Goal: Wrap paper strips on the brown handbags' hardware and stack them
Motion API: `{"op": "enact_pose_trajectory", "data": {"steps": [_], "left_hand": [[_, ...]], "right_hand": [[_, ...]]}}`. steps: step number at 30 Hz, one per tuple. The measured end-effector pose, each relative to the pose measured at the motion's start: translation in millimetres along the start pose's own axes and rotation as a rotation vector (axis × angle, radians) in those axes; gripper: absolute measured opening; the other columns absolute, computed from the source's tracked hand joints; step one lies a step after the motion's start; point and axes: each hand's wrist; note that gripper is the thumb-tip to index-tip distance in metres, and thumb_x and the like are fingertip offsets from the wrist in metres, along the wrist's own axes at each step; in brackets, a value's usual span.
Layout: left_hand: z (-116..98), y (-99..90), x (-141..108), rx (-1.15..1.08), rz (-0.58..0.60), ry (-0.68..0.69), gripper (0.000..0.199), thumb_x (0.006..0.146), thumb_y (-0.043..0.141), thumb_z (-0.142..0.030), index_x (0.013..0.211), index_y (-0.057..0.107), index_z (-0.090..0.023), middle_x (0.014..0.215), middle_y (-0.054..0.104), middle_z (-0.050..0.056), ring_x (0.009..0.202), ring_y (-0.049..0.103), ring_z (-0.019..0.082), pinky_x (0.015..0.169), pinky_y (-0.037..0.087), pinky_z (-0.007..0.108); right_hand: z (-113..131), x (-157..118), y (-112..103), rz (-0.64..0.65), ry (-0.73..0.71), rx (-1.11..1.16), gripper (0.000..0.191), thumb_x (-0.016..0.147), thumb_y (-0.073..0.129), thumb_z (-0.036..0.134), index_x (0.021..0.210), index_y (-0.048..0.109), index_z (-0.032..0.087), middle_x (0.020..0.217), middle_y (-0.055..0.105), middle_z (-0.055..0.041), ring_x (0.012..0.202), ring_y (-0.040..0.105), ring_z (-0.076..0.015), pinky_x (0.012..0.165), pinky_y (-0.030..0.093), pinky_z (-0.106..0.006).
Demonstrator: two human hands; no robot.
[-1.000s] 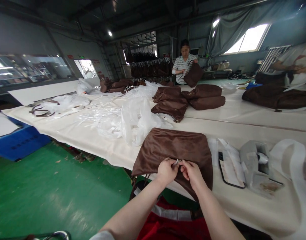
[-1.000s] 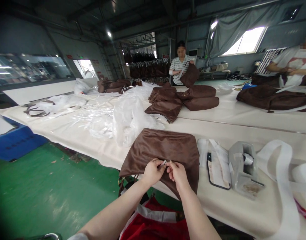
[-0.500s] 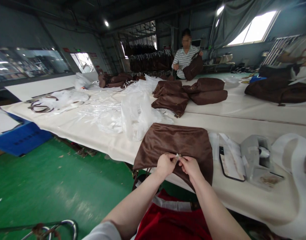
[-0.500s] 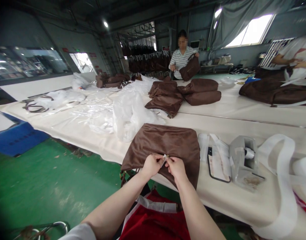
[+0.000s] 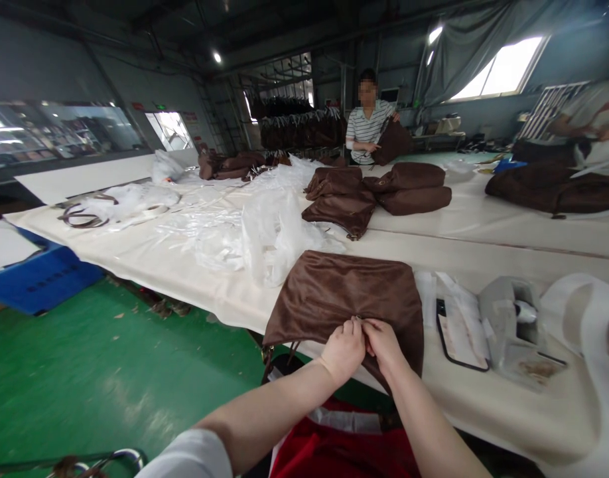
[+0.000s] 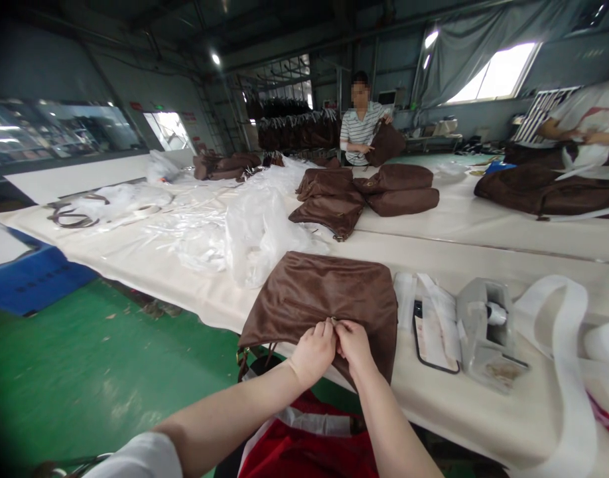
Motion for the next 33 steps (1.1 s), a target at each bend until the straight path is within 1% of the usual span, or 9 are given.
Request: {"op": "enact_pose_trajectory", "data": {"steps": [2, 5, 8, 16, 19, 22, 24, 28, 33], "left_hand": [[3.8, -4.4, 1.2, -0.145, 0.053, -0.068, 0.038, 0.086, 0.045, -0.008, 0.122, 0.056, -0.002, 0.110, 0.061, 0.021, 0.095, 0.060, 0.025, 0.073, 0.055, 0.035], [19.4, -9.9, 6.1, -0.769, 0.149, -0.441, 0.031, 0.088, 0.044, -0.012, 0.112, 0.063, -0.011, 0.108, 0.065, 0.016, 0.101, 0.061, 0.024, 0.084, 0.052, 0.036], [33.8, -8.5, 13.3, -1.258, 0.232, -0.741, 0.035, 0.093, 0.035, -0.024, 0.093, 0.068, -0.012, 0.086, 0.071, 0.011, 0.081, 0.067, 0.019, 0.071, 0.054, 0.030], [28.3, 9.4, 15.9, -1.541, 0.184, -0.818, 0.019, 0.077, 0.060, -0.031, 0.075, 0.065, -0.013, 0.062, 0.065, 0.001, 0.051, 0.057, 0.008, 0.054, 0.047, 0.020], [29.1, 14.3, 14.7, -1.596, 0.156, -0.833, 0.026, 0.070, 0.067, -0.038, 0.074, 0.060, -0.013, 0.055, 0.059, -0.002, 0.045, 0.051, 0.007, 0.048, 0.043, 0.019], [32.8, 22.4, 15.4, -1.692, 0.144, -0.853, 0.038, 0.058, 0.075, -0.045, 0.070, 0.057, -0.014, 0.051, 0.056, -0.004, 0.043, 0.048, 0.006, 0.045, 0.039, 0.019], [34.6, 28.4, 15.8, -1.758, 0.138, -0.868, 0.044, 0.051, 0.079, -0.048, 0.069, 0.058, -0.014, 0.050, 0.057, -0.003, 0.043, 0.047, 0.006, 0.045, 0.037, 0.019], [34.8, 39.2, 15.0, -1.768, 0.140, -0.844, 0.049, 0.047, 0.080, -0.053, 0.069, 0.061, -0.014, 0.051, 0.058, -0.003, 0.045, 0.048, 0.007, 0.046, 0.036, 0.019], [33.4, 46.6, 13.5, -1.737, 0.113, -0.823, 0.053, 0.047, 0.077, -0.061, 0.069, 0.061, -0.015, 0.051, 0.057, -0.003, 0.045, 0.047, 0.009, 0.045, 0.035, 0.021]], "right_hand": [[-2.3, 0.4, -0.5, 0.007, -0.019, -0.019, 0.026, 0.068, 0.059, 0.043, 0.058, 0.056, 0.019, 0.038, 0.043, 0.0048, 0.032, 0.034, -0.0082, 0.033, 0.022, -0.022], [-6.2, 2.1, 0.8, 0.000, -0.042, -0.049, 0.028, 0.069, 0.056, 0.045, 0.062, 0.058, 0.018, 0.046, 0.051, 0.0027, 0.033, 0.035, -0.0077, 0.033, 0.021, -0.022], [-10.2, 4.5, 2.5, -0.001, -0.076, -0.090, 0.030, 0.071, 0.054, 0.046, 0.065, 0.059, 0.018, 0.050, 0.053, 0.0018, 0.034, 0.036, -0.0076, 0.034, 0.021, -0.022], [2.7, -9.1, 0.8, 0.053, -0.138, -0.251, 0.036, 0.079, 0.050, 0.050, 0.062, 0.059, 0.019, 0.049, 0.056, 0.0003, 0.031, 0.040, -0.0101, 0.034, 0.025, -0.023], [25.3, -25.4, -44.0, -0.082, -0.269, -0.377, 0.032, 0.081, 0.052, 0.048, 0.073, 0.067, 0.020, 0.060, 0.065, -0.0025, 0.046, 0.056, -0.0158, 0.046, 0.041, -0.026], [47.5, -45.7, -130.5, -0.587, -0.452, -0.615, 0.029, 0.082, 0.053, 0.044, 0.092, 0.070, 0.022, 0.086, 0.072, -0.0074, 0.077, 0.066, -0.0236, 0.072, 0.048, -0.031], [56.0, -59.3, -194.5, -0.859, -0.405, -0.708, 0.032, 0.080, 0.054, 0.044, 0.095, 0.071, 0.021, 0.095, 0.071, -0.0120, 0.081, 0.065, -0.0263, 0.073, 0.048, -0.034], [55.0, -67.7, -276.5, -0.737, -0.244, -0.631, 0.027, 0.071, 0.060, 0.046, 0.074, 0.073, 0.023, 0.086, 0.073, -0.0113, 0.086, 0.066, -0.0289, 0.075, 0.047, -0.036], [45.5, -53.3, -280.7, -0.662, -0.181, -0.506, 0.038, 0.065, 0.060, 0.054, 0.074, 0.074, 0.019, 0.080, 0.074, -0.0082, 0.083, 0.068, -0.0278, 0.077, 0.050, -0.036]]}}
Point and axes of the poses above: each hand's wrist, its own x-axis towards the middle knuckle, its own y-axis out of the palm, z = x × y
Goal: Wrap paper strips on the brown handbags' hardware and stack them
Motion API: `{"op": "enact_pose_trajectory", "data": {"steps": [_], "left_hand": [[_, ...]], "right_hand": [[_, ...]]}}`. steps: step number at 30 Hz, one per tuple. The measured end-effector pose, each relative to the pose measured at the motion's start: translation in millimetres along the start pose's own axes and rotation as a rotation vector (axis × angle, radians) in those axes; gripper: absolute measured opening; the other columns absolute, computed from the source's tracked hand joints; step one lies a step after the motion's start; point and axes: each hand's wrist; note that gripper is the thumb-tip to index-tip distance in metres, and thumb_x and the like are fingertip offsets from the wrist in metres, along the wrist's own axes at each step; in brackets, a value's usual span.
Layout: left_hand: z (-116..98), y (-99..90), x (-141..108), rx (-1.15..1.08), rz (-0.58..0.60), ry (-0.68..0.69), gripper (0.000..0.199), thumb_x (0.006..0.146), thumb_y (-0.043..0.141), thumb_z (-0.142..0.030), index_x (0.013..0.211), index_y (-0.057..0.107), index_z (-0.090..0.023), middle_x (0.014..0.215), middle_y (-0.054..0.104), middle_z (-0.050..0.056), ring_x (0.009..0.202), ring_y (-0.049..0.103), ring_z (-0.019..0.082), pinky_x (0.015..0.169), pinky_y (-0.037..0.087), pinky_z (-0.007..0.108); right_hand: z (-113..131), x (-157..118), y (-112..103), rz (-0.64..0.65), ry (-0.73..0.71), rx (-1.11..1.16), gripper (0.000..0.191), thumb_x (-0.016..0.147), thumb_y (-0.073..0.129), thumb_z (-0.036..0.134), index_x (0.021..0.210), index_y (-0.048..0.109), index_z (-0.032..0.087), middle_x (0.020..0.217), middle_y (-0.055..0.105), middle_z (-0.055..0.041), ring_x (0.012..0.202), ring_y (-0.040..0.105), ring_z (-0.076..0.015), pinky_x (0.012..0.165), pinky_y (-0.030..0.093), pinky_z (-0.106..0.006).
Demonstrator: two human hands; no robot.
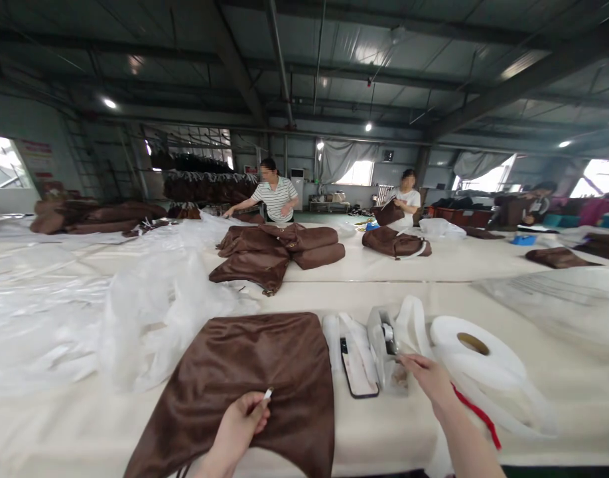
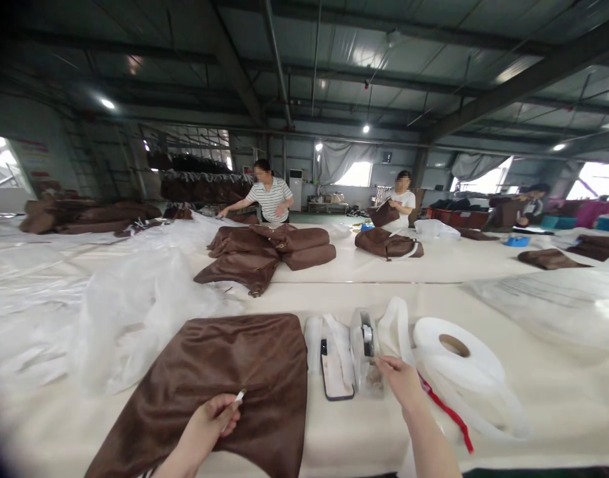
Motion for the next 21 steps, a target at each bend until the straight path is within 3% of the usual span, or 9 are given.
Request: {"op": "enact_pose_trajectory", "data": {"steps": [2, 6, 12, 15, 18, 20, 21], "left_hand": [[-1.1, 0.1, -1.2, 0.006, -0.005, 0.008, 0.054, 0.047, 0.077, -0.061, 0.068, 0.060, -0.015, 0.051, 0.057, -0.003, 0.045, 0.048, 0.009, 0.045, 0.035, 0.021], [-8.6, 1.9, -5.8, -0.002, -0.009, -0.005, 0.052, 0.047, 0.078, -0.059, 0.068, 0.059, -0.015, 0.051, 0.057, -0.003, 0.045, 0.048, 0.008, 0.046, 0.035, 0.021], [-17.4, 4.0, -13.9, 0.036, -0.025, 0.001, 0.044, 0.055, 0.074, -0.054, 0.071, 0.059, -0.015, 0.055, 0.058, -0.002, 0.049, 0.050, 0.009, 0.049, 0.039, 0.021], [-17.8, 2.5, -19.7, 0.157, -0.040, 0.091, 0.030, 0.068, 0.065, -0.045, 0.075, 0.060, -0.017, 0.066, 0.064, 0.000, 0.060, 0.057, 0.012, 0.056, 0.044, 0.022], [-18.4, 1.3, -25.8, 0.334, -0.074, 0.210, 0.018, 0.077, 0.056, -0.035, 0.073, 0.060, -0.018, 0.068, 0.065, 0.001, 0.064, 0.060, 0.014, 0.061, 0.046, 0.023], [-19.1, 1.3, -29.5, 0.457, -0.109, 0.302, 0.014, 0.080, 0.052, -0.028, 0.074, 0.061, -0.019, 0.068, 0.065, 0.001, 0.066, 0.062, 0.015, 0.066, 0.047, 0.025], [-19.4, 1.4, -31.4, 0.511, -0.138, 0.352, 0.013, 0.081, 0.050, -0.024, 0.079, 0.062, -0.019, 0.070, 0.066, 0.001, 0.068, 0.062, 0.015, 0.069, 0.048, 0.025]], "right_hand": [[1.6, -5.6, 5.1, -0.024, 0.015, 0.061, 0.042, 0.063, 0.063, 0.056, 0.076, 0.074, 0.017, 0.082, 0.074, -0.0092, 0.083, 0.067, -0.0272, 0.077, 0.050, -0.035], [-2.5, -29.1, 6.6, -0.191, -0.019, 0.093, 0.039, 0.061, 0.069, 0.056, 0.074, 0.073, 0.019, 0.086, 0.073, -0.0091, 0.082, 0.066, -0.0266, 0.075, 0.051, -0.034], [-29.6, -54.6, -0.3, 0.011, 0.150, 0.193, 0.036, 0.068, 0.058, 0.057, 0.070, 0.067, 0.023, 0.064, 0.070, -0.0072, 0.061, 0.066, -0.0260, 0.058, 0.052, -0.035], [-31.6, -58.8, -10.3, -0.064, 0.203, -0.017, 0.027, 0.064, 0.060, 0.050, 0.073, 0.068, 0.025, 0.066, 0.071, -0.0075, 0.068, 0.068, -0.0300, 0.058, 0.050, -0.037], [-6.9, -69.0, 4.3, -0.068, 0.164, -0.075, 0.029, 0.066, 0.062, 0.051, 0.081, 0.068, 0.027, 0.071, 0.072, -0.0062, 0.074, 0.069, -0.0300, 0.062, 0.049, -0.036], [24.1, -81.4, 36.5, 0.081, 0.078, 0.073, 0.030, 0.070, 0.061, 0.053, 0.081, 0.067, 0.026, 0.069, 0.070, -0.0045, 0.070, 0.067, -0.0259, 0.063, 0.050, -0.033], [41.8, -88.6, 57.8, 0.215, 0.014, 0.161, 0.030, 0.073, 0.059, 0.054, 0.078, 0.066, 0.025, 0.064, 0.067, -0.0033, 0.064, 0.064, -0.0228, 0.061, 0.049, -0.031]]}}
Point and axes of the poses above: each hand's wrist, its own x-axis towards the middle knuckle, its own y-axis out of the palm, z = x × y
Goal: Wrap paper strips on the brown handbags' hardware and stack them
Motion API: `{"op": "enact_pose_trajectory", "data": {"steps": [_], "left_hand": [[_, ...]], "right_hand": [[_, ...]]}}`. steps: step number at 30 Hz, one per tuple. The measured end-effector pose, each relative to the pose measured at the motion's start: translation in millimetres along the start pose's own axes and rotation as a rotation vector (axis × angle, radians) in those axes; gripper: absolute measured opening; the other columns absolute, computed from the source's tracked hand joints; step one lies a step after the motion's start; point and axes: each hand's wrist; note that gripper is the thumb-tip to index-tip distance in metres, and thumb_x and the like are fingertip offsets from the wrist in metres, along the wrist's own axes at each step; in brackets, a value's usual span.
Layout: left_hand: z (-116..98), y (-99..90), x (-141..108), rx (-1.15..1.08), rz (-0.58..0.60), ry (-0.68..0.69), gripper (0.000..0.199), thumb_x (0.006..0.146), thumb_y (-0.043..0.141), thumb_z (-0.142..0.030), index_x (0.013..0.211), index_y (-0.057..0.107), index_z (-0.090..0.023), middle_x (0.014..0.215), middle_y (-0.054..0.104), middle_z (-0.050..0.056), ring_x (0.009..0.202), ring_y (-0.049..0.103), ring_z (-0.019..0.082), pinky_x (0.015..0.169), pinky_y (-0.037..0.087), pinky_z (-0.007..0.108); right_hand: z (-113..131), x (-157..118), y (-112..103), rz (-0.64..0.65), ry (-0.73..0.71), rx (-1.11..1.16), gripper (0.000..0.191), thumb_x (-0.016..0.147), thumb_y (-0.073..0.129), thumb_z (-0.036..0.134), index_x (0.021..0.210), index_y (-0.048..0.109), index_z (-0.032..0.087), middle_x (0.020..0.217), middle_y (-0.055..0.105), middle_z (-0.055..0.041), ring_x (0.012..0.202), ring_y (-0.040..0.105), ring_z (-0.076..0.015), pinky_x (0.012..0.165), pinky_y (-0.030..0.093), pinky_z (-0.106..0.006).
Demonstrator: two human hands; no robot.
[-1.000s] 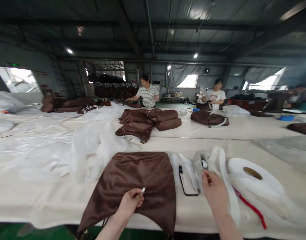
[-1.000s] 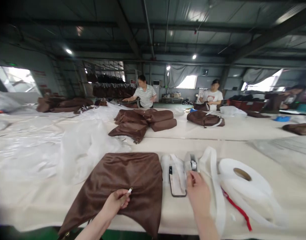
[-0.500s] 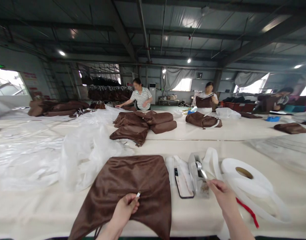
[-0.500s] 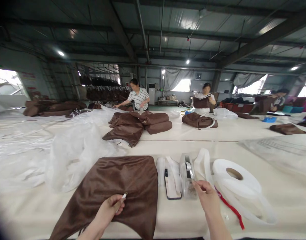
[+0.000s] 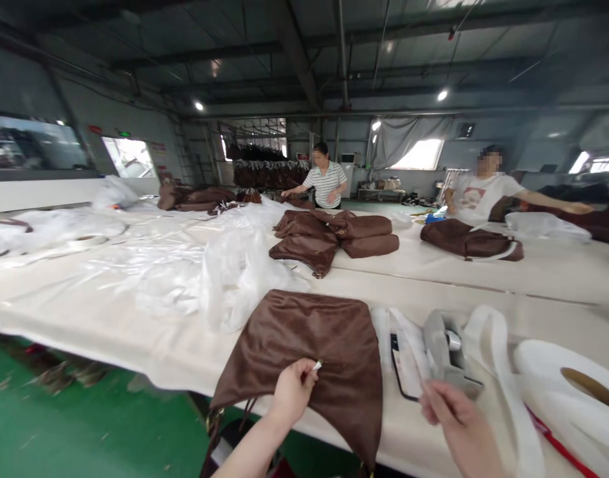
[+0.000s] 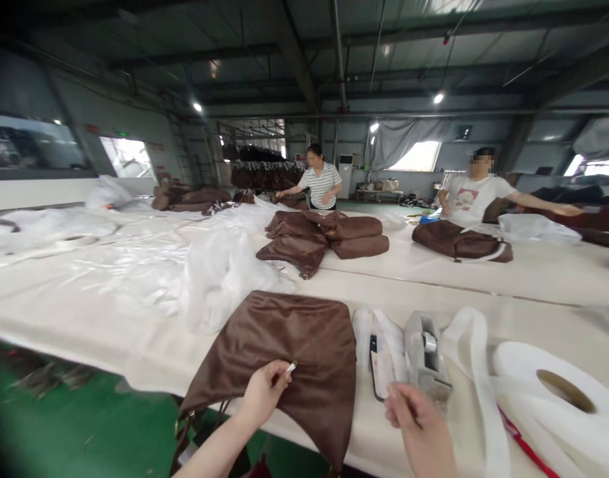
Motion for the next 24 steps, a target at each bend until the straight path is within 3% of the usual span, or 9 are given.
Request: {"op": "enact_pose_trajectory", "data": {"steps": [2, 4, 6, 8, 12, 18, 21, 24], "left_hand": [[-1.1, -0.2, -3.6, 0.098, -0.077, 0.084, 0.018, 0.081, 0.048, -0.017, 0.094, 0.060, -0.019, 0.074, 0.066, 0.001, 0.072, 0.063, 0.016, 0.073, 0.049, 0.027], [-1.2, 0.1, -7.6, 0.182, -0.137, 0.152, 0.027, 0.080, 0.048, -0.013, 0.106, 0.054, -0.018, 0.074, 0.065, 0.001, 0.071, 0.063, 0.016, 0.072, 0.050, 0.028], [-0.6, 0.5, -11.5, 0.254, -0.158, 0.202, 0.028, 0.081, 0.047, -0.011, 0.109, 0.048, -0.018, 0.074, 0.065, 0.001, 0.070, 0.063, 0.017, 0.070, 0.050, 0.029], [0.3, 0.9, -14.5, 0.309, -0.165, 0.238, 0.027, 0.082, 0.046, -0.009, 0.108, 0.046, -0.018, 0.075, 0.065, 0.001, 0.070, 0.064, 0.017, 0.070, 0.051, 0.030], [3.1, 2.1, -17.3, 0.385, -0.182, 0.272, 0.027, 0.082, 0.046, -0.008, 0.107, 0.045, -0.019, 0.078, 0.066, 0.001, 0.075, 0.066, 0.019, 0.073, 0.052, 0.031], [0.7, -0.6, -15.7, 0.313, -0.111, 0.262, 0.024, 0.085, 0.046, -0.011, 0.105, 0.057, -0.018, 0.090, 0.069, 0.006, 0.087, 0.065, 0.020, 0.085, 0.051, 0.038], [-5.2, -6.8, -9.2, -0.007, 0.016, 0.030, 0.018, 0.082, 0.051, -0.012, 0.093, 0.066, -0.017, 0.095, 0.069, 0.008, 0.092, 0.064, 0.020, 0.091, 0.050, 0.038], [-8.5, -10.3, -1.1, -0.293, 0.182, -0.231, 0.014, 0.081, 0.056, -0.016, 0.088, 0.068, -0.012, 0.075, 0.069, 0.006, 0.069, 0.064, 0.015, 0.073, 0.056, 0.032]], "right_hand": [[25.9, -3.7, 53.4, 0.261, -0.079, 0.150, 0.033, 0.077, 0.057, 0.055, 0.072, 0.062, 0.023, 0.059, 0.061, -0.0008, 0.054, 0.057, -0.0169, 0.054, 0.045, -0.027], [44.6, -4.4, 101.5, 0.423, -0.068, 0.240, 0.034, 0.077, 0.059, 0.054, 0.069, 0.058, 0.021, 0.057, 0.057, 0.0013, 0.050, 0.052, -0.0128, 0.048, 0.040, -0.024], [53.6, -2.5, 137.1, 0.550, -0.034, 0.285, 0.034, 0.076, 0.061, 0.051, 0.067, 0.055, 0.019, 0.054, 0.054, 0.0028, 0.046, 0.048, -0.0100, 0.044, 0.036, -0.021], [54.2, 0.4, 159.1, 0.632, 0.007, 0.286, 0.033, 0.075, 0.062, 0.049, 0.065, 0.054, 0.018, 0.052, 0.053, 0.0040, 0.044, 0.046, -0.0081, 0.042, 0.033, -0.019], [44.0, 4.4, 176.9, 0.646, 0.067, 0.237, 0.026, 0.073, 0.062, 0.041, 0.064, 0.053, 0.018, 0.050, 0.052, 0.0050, 0.040, 0.044, -0.0069, 0.038, 0.030, -0.017], [34.9, 5.5, 179.4, 0.602, 0.100, 0.175, 0.017, 0.073, 0.060, 0.032, 0.064, 0.055, 0.018, 0.048, 0.054, 0.0049, 0.037, 0.046, -0.0071, 0.035, 0.030, -0.016], [30.5, 5.0, 173.8, 0.617, 0.107, 0.157, 0.016, 0.073, 0.063, 0.032, 0.066, 0.059, 0.017, 0.051, 0.058, 0.0037, 0.040, 0.050, -0.0079, 0.037, 0.035, -0.017], [24.3, 4.4, 169.1, 0.668, 0.119, 0.166, 0.018, 0.073, 0.065, 0.033, 0.072, 0.063, 0.015, 0.059, 0.064, 0.0009, 0.047, 0.057, -0.0099, 0.043, 0.043, -0.019]]}}
Point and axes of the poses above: each hand's wrist, its own x-axis towards the middle knuckle, its own y-axis out of the palm, z = x × y
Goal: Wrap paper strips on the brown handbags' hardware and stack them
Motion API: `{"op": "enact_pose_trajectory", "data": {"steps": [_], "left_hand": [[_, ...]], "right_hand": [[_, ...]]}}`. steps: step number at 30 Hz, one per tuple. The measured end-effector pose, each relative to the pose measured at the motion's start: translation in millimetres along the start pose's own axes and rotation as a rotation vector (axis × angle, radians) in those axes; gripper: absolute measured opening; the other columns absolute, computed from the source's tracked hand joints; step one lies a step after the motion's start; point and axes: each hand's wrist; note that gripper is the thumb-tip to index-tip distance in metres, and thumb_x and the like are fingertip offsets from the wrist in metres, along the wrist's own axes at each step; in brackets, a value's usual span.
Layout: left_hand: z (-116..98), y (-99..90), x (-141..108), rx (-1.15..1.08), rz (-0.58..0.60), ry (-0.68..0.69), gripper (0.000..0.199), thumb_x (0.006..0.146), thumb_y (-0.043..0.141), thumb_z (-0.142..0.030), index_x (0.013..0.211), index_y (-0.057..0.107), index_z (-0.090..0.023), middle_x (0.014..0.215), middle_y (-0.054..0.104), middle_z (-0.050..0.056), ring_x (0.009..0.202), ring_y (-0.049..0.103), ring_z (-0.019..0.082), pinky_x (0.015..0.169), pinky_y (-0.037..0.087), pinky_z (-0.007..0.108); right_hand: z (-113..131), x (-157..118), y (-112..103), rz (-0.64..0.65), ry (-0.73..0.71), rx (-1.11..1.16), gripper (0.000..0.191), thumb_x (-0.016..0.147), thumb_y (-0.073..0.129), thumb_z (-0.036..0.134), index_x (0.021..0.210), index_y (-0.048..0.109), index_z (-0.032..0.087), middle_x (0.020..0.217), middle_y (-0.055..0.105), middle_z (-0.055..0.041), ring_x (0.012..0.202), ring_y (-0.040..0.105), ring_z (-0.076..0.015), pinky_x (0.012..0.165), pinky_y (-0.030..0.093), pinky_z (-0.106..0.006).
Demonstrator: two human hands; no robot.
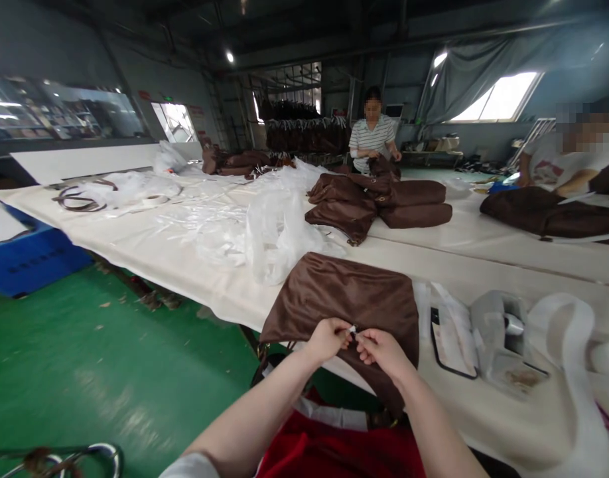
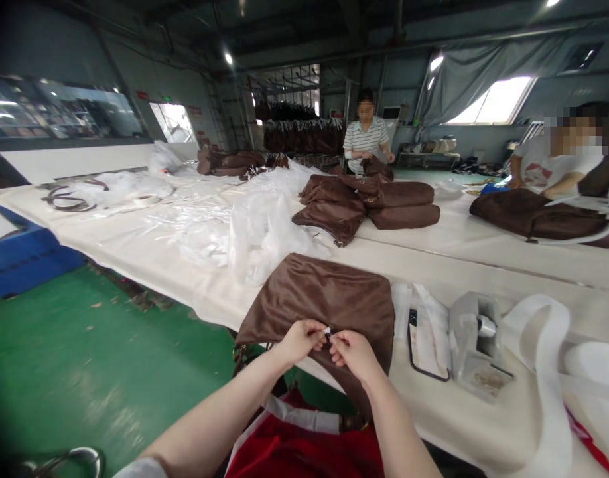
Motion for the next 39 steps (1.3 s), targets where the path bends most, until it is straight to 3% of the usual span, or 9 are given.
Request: {"op": "enact_pose_trajectory", "data": {"steps": [4, 10, 14, 18, 26, 31, 33, 35, 39], "left_hand": [[1.2, 5.6, 1.0, -0.127, 0.044, -0.078, 0.017, 0.082, 0.056, -0.019, 0.092, 0.066, -0.009, 0.068, 0.066, 0.004, 0.058, 0.062, 0.010, 0.060, 0.055, 0.025], [9.1, 17.9, -9.6, -0.157, -0.076, 0.007, 0.016, 0.085, 0.049, -0.019, 0.090, 0.062, -0.013, 0.072, 0.064, 0.002, 0.062, 0.060, 0.009, 0.062, 0.053, 0.021], [12.8, 14.6, -8.1, -0.019, -0.115, 0.128, 0.016, 0.083, 0.049, -0.018, 0.090, 0.063, -0.015, 0.072, 0.065, 0.001, 0.063, 0.061, 0.011, 0.062, 0.053, 0.021], [14.0, 13.6, -6.4, 0.032, -0.155, 0.149, 0.019, 0.082, 0.047, -0.015, 0.091, 0.063, -0.015, 0.072, 0.065, 0.001, 0.060, 0.060, 0.010, 0.061, 0.052, 0.021], [14.6, 17.1, -15.4, 0.096, -0.222, 0.279, 0.018, 0.084, 0.049, -0.017, 0.095, 0.063, -0.018, 0.074, 0.067, 0.002, 0.064, 0.061, 0.012, 0.065, 0.050, 0.022], [17.0, 21.4, -18.2, -0.022, -0.342, 0.188, 0.027, 0.082, 0.056, -0.027, 0.107, 0.052, -0.016, 0.068, 0.068, 0.001, 0.060, 0.064, 0.014, 0.060, 0.052, 0.024], [14.6, 22.3, -17.5, -0.025, -0.281, 0.077, 0.021, 0.085, 0.052, -0.036, 0.090, 0.056, -0.016, 0.063, 0.067, 0.002, 0.054, 0.063, 0.014, 0.054, 0.051, 0.023], [9.8, 21.6, -16.5, 0.029, -0.179, -0.003, 0.034, 0.089, 0.044, -0.043, 0.073, 0.058, -0.016, 0.060, 0.066, 0.004, 0.049, 0.060, 0.013, 0.048, 0.048, 0.022], [-1.3, 17.4, -16.7, 0.156, -0.140, 0.052, 0.034, 0.089, 0.044, -0.035, 0.067, 0.063, -0.015, 0.064, 0.067, 0.004, 0.054, 0.060, 0.013, 0.052, 0.046, 0.021]], "right_hand": [[-4.9, 2.4, 3.5, 0.013, 0.008, 0.019, 0.019, 0.076, 0.063, 0.034, 0.074, 0.065, 0.015, 0.064, 0.067, -0.0015, 0.051, 0.060, -0.0108, 0.047, 0.047, -0.020], [-5.9, 12.1, 15.2, -0.053, 0.024, 0.026, 0.019, 0.075, 0.065, 0.032, 0.067, 0.064, 0.015, 0.059, 0.067, -0.0026, 0.049, 0.061, -0.0118, 0.043, 0.046, -0.019], [-5.5, 15.4, 14.9, -0.108, 0.048, 0.050, 0.020, 0.069, 0.070, 0.031, 0.059, 0.063, 0.015, 0.048, 0.060, -0.0001, 0.035, 0.049, -0.0085, 0.031, 0.031, -0.017], [-1.2, 10.3, 11.3, -0.111, 0.039, 0.171, 0.019, 0.063, 0.072, 0.031, 0.064, 0.065, 0.013, 0.045, 0.055, 0.0029, 0.030, 0.036, -0.0045, 0.030, 0.016, -0.018], [4.4, -1.5, 21.8, -0.060, 0.025, 0.519, 0.032, 0.057, 0.076, 0.040, 0.069, 0.064, 0.013, 0.056, 0.053, 0.0026, 0.039, 0.034, -0.0035, 0.036, 0.013, -0.019], [-0.1, -2.4, 27.5, -0.058, 0.034, 0.630, 0.035, 0.057, 0.079, 0.043, 0.066, 0.059, 0.015, 0.055, 0.048, 0.0052, 0.039, 0.030, -0.0024, 0.036, 0.011, -0.019], [-0.4, -3.4, 27.1, -0.041, 0.033, 0.650, 0.036, 0.058, 0.079, 0.043, 0.064, 0.058, 0.015, 0.055, 0.048, 0.0057, 0.038, 0.030, -0.0021, 0.036, 0.012, -0.019], [0.6, -4.6, 25.8, -0.016, 0.037, 0.655, 0.037, 0.058, 0.080, 0.043, 0.062, 0.056, 0.015, 0.053, 0.047, 0.0060, 0.038, 0.031, -0.0022, 0.036, 0.012, -0.019], [2.3, -6.1, 22.3, 0.027, 0.052, 0.643, 0.036, 0.059, 0.082, 0.040, 0.061, 0.055, 0.015, 0.053, 0.047, 0.0056, 0.038, 0.030, -0.0021, 0.036, 0.013, -0.019]]}}
Point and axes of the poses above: each hand's wrist, its own x-axis towards the middle knuckle, its own y-axis out of the palm, z = x × y
